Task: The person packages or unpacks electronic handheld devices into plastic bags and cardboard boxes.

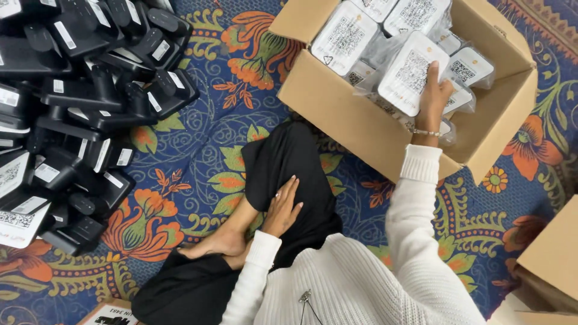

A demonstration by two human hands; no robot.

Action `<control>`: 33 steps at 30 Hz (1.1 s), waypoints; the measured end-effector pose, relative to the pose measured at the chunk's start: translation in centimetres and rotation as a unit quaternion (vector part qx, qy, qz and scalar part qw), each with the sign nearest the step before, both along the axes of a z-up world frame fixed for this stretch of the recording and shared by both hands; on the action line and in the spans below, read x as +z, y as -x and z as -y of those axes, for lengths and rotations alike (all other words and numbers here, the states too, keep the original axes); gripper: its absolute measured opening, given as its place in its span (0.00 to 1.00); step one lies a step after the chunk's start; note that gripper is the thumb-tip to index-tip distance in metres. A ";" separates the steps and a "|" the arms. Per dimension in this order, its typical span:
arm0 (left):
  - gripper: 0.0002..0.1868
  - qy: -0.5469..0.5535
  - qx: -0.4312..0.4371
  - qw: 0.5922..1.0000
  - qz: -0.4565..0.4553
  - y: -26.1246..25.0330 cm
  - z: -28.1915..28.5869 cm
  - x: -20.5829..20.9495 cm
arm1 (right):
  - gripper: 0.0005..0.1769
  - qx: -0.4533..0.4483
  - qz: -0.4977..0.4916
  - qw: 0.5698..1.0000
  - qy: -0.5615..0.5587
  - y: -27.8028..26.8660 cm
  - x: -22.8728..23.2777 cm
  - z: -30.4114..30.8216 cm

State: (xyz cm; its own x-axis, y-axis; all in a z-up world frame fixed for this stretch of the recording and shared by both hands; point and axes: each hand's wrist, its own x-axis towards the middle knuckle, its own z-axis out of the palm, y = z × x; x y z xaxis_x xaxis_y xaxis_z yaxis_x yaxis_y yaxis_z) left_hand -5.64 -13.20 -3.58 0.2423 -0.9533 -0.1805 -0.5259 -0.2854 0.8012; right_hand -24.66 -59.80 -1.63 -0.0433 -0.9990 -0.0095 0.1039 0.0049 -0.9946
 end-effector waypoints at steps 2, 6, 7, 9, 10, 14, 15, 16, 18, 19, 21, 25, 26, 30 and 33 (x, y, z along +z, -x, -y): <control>0.39 -0.019 -0.017 0.998 0.051 0.6 -0.5 1.0 | 0.26 -0.031 -0.090 0.995 0.011 0.1 -5.3 3.0; 0.40 -0.028 -0.030 0.996 0.074 0.7 -0.7 1.5 | 0.33 -0.044 -0.212 0.976 -0.016 -2.9 -8.9 3.9; 0.40 -0.051 -0.032 0.996 0.071 0.6 -0.6 1.7 | 0.30 -0.050 -0.214 0.975 0.020 -4.0 -8.5 3.5; 0.41 -0.075 -0.030 0.994 0.068 0.6 -0.7 1.8 | 0.29 -0.051 -0.215 0.974 0.054 -5.6 -7.5 2.5; 0.41 -0.067 -0.036 0.995 0.066 0.5 -0.7 1.6 | 0.28 -0.063 -0.223 0.969 0.083 -6.0 -6.8 2.1; 0.40 -0.066 -0.049 0.995 0.058 0.4 -0.7 1.7 | 0.30 -0.101 -0.313 0.937 0.119 -6.4 -6.5 1.6; 0.40 -0.065 -0.048 0.995 0.058 0.3 -0.6 1.8 | 0.30 -0.101 -0.312 0.937 0.120 -7.1 -5.0 1.0; 0.40 -0.066 -0.050 0.995 0.053 0.3 -0.7 2.0 | 0.31 -0.105 -0.325 0.935 0.099 -7.7 -3.5 0.2; 0.40 -0.068 -0.052 0.995 0.048 0.4 -0.8 2.1 | 0.32 -0.108 -0.338 0.932 0.077 -8.7 -1.0 -1.2; 0.40 -0.071 -0.053 0.995 0.047 0.4 -0.8 2.1 | 0.34 -0.102 -0.332 0.937 0.031 -9.2 0.2 -1.8; 0.39 -0.073 -0.055 0.995 0.045 0.4 -0.9 2.1 | 0.36 -0.097 -0.327 0.940 -0.015 -9.3 -0.4 -1.8; 0.40 -0.062 -0.051 0.996 0.045 0.6 -1.2 1.9 | 0.42 -0.045 -0.428 0.901 0.059 -8.5 -5.1 -0.5; 0.40 -0.056 -0.046 0.996 0.049 0.4 -1.0 1.7 | 0.45 -0.010 -0.480 0.875 0.067 -9.0 -5.7 -0.1; 0.40 -0.053 -0.029 0.998 0.025 0.2 -1.3 2.1 | 0.57 0.070 -0.560 0.825 0.021 -10.5 -0.9 -3.5; 0.39 -0.067 -0.044 0.997 0.022 -0.3 -1.1 2.9 | 0.60 0.100 -0.578 0.808 0.054 -10.7 -0.3 -4.1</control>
State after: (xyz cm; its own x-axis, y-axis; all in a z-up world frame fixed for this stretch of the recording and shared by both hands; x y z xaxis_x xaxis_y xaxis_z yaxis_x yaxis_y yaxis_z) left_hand -5.38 -12.09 -0.69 0.1691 -0.9394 -0.2984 -0.5868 -0.3392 0.7352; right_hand -13.97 -55.71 -1.90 0.2020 -0.9793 0.0098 -0.8869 -0.1871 -0.4223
